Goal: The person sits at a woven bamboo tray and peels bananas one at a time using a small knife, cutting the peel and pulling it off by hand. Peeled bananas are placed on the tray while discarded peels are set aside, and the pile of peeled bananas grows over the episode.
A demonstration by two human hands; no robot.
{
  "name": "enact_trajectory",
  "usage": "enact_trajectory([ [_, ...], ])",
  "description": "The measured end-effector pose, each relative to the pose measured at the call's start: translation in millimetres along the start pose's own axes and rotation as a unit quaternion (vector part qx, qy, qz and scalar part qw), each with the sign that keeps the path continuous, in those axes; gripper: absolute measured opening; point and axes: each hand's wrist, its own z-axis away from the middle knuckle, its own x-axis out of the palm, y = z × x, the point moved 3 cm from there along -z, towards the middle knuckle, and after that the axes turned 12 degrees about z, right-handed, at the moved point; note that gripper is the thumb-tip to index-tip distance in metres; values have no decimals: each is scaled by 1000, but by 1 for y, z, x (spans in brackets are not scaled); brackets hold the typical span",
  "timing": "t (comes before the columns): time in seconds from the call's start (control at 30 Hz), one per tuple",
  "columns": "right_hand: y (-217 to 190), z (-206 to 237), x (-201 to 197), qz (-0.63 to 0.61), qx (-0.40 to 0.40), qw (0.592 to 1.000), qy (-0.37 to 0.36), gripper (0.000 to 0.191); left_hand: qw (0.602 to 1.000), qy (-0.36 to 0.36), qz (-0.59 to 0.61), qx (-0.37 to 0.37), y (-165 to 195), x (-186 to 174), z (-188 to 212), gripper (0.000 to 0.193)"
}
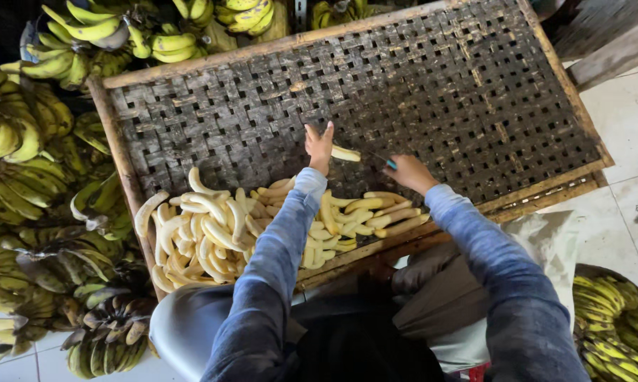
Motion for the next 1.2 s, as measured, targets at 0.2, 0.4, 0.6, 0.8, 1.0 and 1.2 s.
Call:
enact_trajectory([
  [0.2,-41,-3,19,-79,-32,996,6,38,821,74,-421,379,30,-28,-4,30],
  [0.4,-129,29,54,-148,-64,983,87,68,924,-4,-181,336,75,-106,21,28],
  [0.6,-149,54,54,-232,81,965,-89,53,967,-78,50,239,71,-138,65,22],
  [0.8,-166,46,55,-72,1,996,53,54,965,-122,160,169,26,-115,76,14],
  [1.0,-140,33,43,-141,61,988,7,55,967,-118,217,66,8,-105,63,17],
  [1.2,-133,18,-30,-590,67,804,-35,32,940,-146,306,-46,27,-92,54,49],
])
